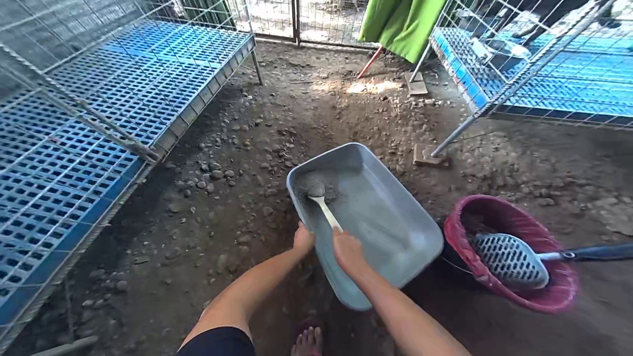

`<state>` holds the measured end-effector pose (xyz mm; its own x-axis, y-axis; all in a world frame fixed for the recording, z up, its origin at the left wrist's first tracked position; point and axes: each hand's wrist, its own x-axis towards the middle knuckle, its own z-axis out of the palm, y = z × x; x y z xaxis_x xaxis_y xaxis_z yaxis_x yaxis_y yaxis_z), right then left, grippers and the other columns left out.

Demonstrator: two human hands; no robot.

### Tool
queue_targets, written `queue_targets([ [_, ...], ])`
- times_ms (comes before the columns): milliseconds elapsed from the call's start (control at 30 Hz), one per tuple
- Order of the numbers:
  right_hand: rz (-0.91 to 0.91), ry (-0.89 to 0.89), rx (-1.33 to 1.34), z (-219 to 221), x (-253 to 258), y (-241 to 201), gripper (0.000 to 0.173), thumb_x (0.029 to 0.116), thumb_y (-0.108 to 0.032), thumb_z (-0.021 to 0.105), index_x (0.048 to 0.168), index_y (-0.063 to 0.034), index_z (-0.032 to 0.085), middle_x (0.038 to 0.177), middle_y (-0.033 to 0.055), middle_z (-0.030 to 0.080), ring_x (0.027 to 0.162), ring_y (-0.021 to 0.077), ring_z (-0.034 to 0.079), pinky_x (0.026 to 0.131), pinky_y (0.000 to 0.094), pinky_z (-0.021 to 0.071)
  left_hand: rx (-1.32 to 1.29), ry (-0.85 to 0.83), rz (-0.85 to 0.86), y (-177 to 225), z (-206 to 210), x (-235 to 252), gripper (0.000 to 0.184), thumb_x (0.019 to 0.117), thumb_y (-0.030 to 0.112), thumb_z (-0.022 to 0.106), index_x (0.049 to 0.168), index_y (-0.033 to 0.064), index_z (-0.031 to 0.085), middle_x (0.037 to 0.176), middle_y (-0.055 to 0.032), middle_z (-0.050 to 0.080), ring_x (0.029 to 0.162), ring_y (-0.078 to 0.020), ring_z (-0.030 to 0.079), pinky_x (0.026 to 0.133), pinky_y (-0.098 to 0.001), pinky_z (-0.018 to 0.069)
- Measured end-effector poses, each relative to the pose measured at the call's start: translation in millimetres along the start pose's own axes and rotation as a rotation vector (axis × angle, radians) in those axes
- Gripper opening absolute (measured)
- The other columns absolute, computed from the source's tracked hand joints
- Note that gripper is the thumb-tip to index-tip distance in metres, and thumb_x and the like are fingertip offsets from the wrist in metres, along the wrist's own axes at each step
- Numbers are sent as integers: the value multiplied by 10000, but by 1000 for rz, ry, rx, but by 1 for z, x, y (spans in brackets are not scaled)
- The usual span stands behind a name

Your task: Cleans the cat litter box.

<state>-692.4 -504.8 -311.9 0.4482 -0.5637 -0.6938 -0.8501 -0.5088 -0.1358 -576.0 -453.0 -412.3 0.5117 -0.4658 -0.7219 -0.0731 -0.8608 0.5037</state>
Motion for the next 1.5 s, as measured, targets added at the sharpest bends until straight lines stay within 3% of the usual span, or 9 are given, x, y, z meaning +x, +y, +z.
queue_targets([
  [200, 54, 110, 558, -51, 9, 53, 387, 1117, -220, 436, 1445, -82, 589, 1260, 217, 682, 1100, 341, 677, 970, 509, 510, -34, -15, 41, -7, -5, 6, 727, 1001, 183, 635, 1563, -42, 233, 1430, -291, 532, 1341, -380, 543, 1123, -508, 426],
  [367, 54, 13, 156, -55, -85, 96, 427, 1118, -234, 421, 1518, -128, 527, 1297, 234, 675, 1230, 391, 638, 1070, 555, 464, -272, -6, 54, -12, -28, 39, 877, 958, 223, 707, 1633, 79, 167, 1463, -286, 510, 1351, -406, 523, 1111, -564, 423],
  [500, 51, -94, -139, -3, -73, 61, 512, 1059, -67, 431, 1569, -105, 415, 1375, 291, 577, 1164, 464, 644, 936, 585, 540, -469, -30, 33, -8, -33, 54, 874, 970, 76, 640, 1647, 134, 91, 1450, -291, 502, 1252, -398, 584, 1000, -545, 504],
  [733, 37, 90, 313, -65, 37, 20, 400, 1108, -188, 395, 1449, -69, 567, 1392, 226, 613, 1311, 378, 585, 1076, 564, 464, -553, -63, 40, -6, -32, 47, 869, 979, -4, 585, 1643, 137, 42, 1458, -299, 470, 1178, -389, 608, 919, -509, 539],
  [967, -20, -47, -81, -59, -80, 81, 425, 1111, -224, 404, 1509, -161, 538, 1323, 247, 646, 1222, 429, 627, 1013, 602, 487, -539, -66, 30, -7, -33, 54, 897, 959, -12, 621, 1643, 127, 59, 1490, -295, 453, 1267, -412, 570, 987, -550, 517],
  [1133, -117, -71, -170, -13, -28, 43, 464, 1069, -60, 408, 1529, -84, 461, 1364, 317, 565, 1170, 489, 626, 939, 613, 519, -547, -73, 30, -6, -28, 52, 910, 963, -25, 603, 1645, 139, 24, 1490, -299, 446, 1253, -407, 573, 979, -540, 517],
  [1267, -88, 48, 143, -33, 33, 6, 424, 1116, -216, 390, 1506, -105, 512, 1386, 231, 613, 1294, 397, 594, 1053, 573, 479, -572, -36, 34, -6, -34, 58, 888, 959, -31, 604, 1642, 130, 61, 1473, -302, 464, 1229, -412, 593, 958, -545, 533],
  [1367, -39, 45, 344, -47, 4, 33, 425, 1119, -244, 423, 1511, -120, 530, 1394, 205, 629, 1323, 357, 585, 1121, 540, 433, -578, -37, 48, -9, -31, 57, 888, 964, -27, 607, 1644, 127, 55, 1496, -297, 450, 1258, -411, 579, 984, -550, 520],
  [1500, 22, -70, -11, -38, -61, 50, 422, 1106, -234, 418, 1507, -188, 540, 1350, 206, 646, 1235, 394, 630, 1006, 584, 503, -589, -43, 61, -8, -30, 56, 904, 966, -15, 613, 1647, 136, 39, 1514, -285, 437, 1288, -400, 561, 1011, -540, 506],
])
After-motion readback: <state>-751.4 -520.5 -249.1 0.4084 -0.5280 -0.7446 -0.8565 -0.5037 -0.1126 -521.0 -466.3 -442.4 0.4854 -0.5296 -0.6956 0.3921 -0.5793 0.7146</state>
